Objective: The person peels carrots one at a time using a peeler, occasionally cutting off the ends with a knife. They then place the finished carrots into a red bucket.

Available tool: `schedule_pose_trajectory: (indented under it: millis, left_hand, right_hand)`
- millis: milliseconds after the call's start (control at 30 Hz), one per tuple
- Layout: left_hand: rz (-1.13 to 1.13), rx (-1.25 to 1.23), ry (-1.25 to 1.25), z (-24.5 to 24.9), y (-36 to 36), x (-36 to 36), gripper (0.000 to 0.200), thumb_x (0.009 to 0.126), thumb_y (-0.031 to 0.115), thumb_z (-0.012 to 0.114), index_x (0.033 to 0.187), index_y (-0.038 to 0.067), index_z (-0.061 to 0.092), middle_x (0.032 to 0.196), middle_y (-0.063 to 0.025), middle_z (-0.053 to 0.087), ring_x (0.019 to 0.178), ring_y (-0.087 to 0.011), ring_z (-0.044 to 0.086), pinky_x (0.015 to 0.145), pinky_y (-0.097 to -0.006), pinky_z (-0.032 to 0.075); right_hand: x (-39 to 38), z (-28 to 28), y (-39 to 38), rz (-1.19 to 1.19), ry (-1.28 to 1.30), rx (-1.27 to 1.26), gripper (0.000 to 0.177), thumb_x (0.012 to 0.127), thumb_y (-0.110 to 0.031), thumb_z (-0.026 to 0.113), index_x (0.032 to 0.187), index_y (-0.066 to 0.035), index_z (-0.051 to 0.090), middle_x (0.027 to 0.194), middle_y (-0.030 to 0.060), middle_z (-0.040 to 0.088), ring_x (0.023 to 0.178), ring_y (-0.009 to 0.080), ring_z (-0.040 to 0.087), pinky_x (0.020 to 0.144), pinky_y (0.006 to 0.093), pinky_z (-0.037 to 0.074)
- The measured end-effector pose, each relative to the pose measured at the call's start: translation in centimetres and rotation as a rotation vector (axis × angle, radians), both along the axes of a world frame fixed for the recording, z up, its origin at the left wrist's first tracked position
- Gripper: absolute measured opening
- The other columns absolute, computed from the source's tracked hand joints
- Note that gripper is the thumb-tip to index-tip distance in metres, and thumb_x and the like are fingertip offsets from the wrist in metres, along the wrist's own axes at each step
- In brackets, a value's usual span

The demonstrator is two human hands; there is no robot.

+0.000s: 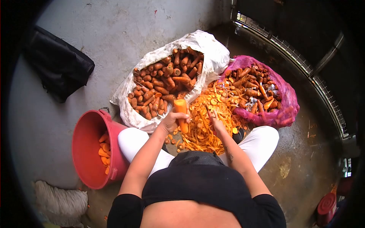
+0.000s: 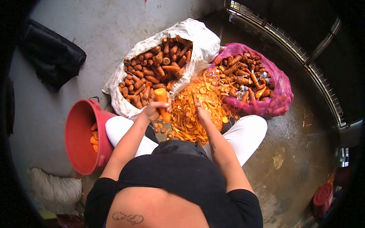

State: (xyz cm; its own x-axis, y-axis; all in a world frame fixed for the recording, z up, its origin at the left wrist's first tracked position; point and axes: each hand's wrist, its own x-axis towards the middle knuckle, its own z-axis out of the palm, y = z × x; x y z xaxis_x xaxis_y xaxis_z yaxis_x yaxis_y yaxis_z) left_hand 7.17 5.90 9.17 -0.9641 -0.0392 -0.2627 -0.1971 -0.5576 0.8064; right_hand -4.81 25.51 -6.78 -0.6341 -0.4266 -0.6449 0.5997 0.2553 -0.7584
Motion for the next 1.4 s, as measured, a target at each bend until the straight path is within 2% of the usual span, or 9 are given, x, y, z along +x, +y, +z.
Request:
schedule_pose_trajectory:
  millis: [167, 200, 333, 433, 600, 967, 1067, 1200, 1400]
  left_hand:
    - [-0.08, 0.429, 0.092, -2.3, -0.7, 0.0, 0.051, 0.086, 0.058, 0.056, 0.098, 0.009, 0.05, 0.064, -0.0015, 0.045, 0.05, -0.012, 0.047, 0.05, -0.0259, 0.041]
    - [-0.052, 0.369, 0.061, -2.6, -0.6, 0.0, 0.068, 0.083, 0.075, 0.04, 0.095, 0.009, 0.049, 0.061, -0.0011, 0.042, 0.044, -0.0116, 0.043, 0.044, -0.0239, 0.037]
    - [-0.057, 0.453, -0.025, -3.8, -0.8, 0.1, 0.071, 0.086, 0.076, 0.029, 0.095, 0.008, 0.049, 0.062, -0.0027, 0.043, 0.045, -0.0138, 0.043, 0.045, -0.0261, 0.038]
    - [0.127, 0.3, -0.186, -4.7, -0.3, -0.2, 0.069, 0.088, 0.074, 0.027, 0.094, 0.01, 0.051, 0.066, -0.0059, 0.046, 0.047, -0.0181, 0.044, 0.048, -0.0304, 0.039]
    - [0.179, 0.105, -0.404, -5.7, -0.2, -0.1, 0.068, 0.09, 0.071, 0.026, 0.089, 0.01, 0.056, 0.063, -0.0038, 0.049, 0.046, -0.016, 0.047, 0.042, -0.0284, 0.037]
    - [0.019, -0.142, -0.405, -4.4, -0.6, 0.0, 0.069, 0.09, 0.071, 0.027, 0.095, 0.008, 0.054, 0.058, -0.0037, 0.048, 0.039, -0.012, 0.044, 0.036, -0.0248, 0.036]
    - [0.023, -0.189, -0.418, -3.4, -0.3, 0.0, 0.068, 0.09, 0.07, 0.028, 0.096, 0.007, 0.053, 0.057, -0.0038, 0.048, 0.038, -0.012, 0.043, 0.035, -0.0243, 0.036]
    - [0.004, -0.155, -0.427, -2.5, 0.6, 0.3, 0.068, 0.09, 0.07, 0.028, 0.096, 0.006, 0.052, 0.057, -0.0041, 0.047, 0.038, -0.0124, 0.043, 0.035, -0.0245, 0.036]
    - [0.189, 0.246, -0.169, -3.0, -1.5, 1.3, 0.064, 0.089, 0.07, 0.033, 0.1, 0.01, 0.053, 0.077, -0.0084, 0.059, 0.065, -0.0178, 0.059, 0.058, -0.0294, 0.049]
  right_hand:
    - [1.0, 4.0, -0.7, -0.048, -0.167, -0.309, 0.036, 0.095, -0.045, 0.048, 0.114, -0.014, 0.046, 0.076, -0.0006, 0.054, 0.047, 0.0092, 0.041, 0.041, 0.0254, 0.029]
    - [1.0, 4.1, -0.7, 0.054, 0.065, -0.214, 0.045, 0.095, -0.046, 0.049, 0.126, -0.014, 0.039, 0.077, -0.0003, 0.054, 0.045, 0.0094, 0.04, 0.04, 0.0252, 0.029]
    - [1.2, 4.3, -1.1, -0.114, 0.166, -0.141, 0.036, 0.093, -0.038, 0.056, 0.11, -0.006, 0.062, 0.063, 0.0016, 0.055, 0.047, 0.0112, 0.045, 0.042, 0.0264, 0.034]
    - [1.9, 5.3, -1.3, 0.039, 0.936, -0.058, 0.033, 0.091, -0.039, 0.059, 0.106, -0.012, 0.069, 0.067, 0.0069, 0.062, 0.053, 0.0124, 0.055, 0.05, 0.0298, 0.044]
    - [4.0, 8.7, -0.9, 0.224, 1.229, -0.009, 0.026, 0.085, -0.039, 0.064, 0.092, -0.015, 0.071, 0.065, 0.0125, 0.062, 0.058, 0.0302, 0.061, 0.052, 0.0373, 0.047]
    - [3.5, 9.4, -0.3, 0.336, 1.446, 0.107, 0.034, 0.084, -0.043, 0.063, 0.071, -0.012, 0.06, 0.058, 0.0111, 0.054, 0.055, 0.0295, 0.057, 0.047, 0.0407, 0.042]
    - [3.2, 9.8, 0.1, 0.393, 1.42, 0.162, 0.03, 0.083, -0.041, 0.063, 0.083, -0.011, 0.067, 0.061, 0.0133, 0.058, 0.06, 0.0325, 0.06, 0.053, 0.0412, 0.045]
    - [-0.2, 4.6, 0.9, 0.307, 0.885, 0.729, 0.038, 0.085, -0.041, 0.051, 0.097, -0.01, 0.069, 0.085, 0.0176, 0.068, 0.081, 0.0369, 0.065, 0.072, 0.0457, 0.049]
    - [-0.5, 3.2, 1.2, 0.058, 0.128, 0.075, 0.042, 0.093, -0.037, 0.046, 0.133, -0.028, 0.051, 0.079, 0.0047, 0.058, 0.053, 0.012, 0.046, 0.045, 0.0256, 0.036]
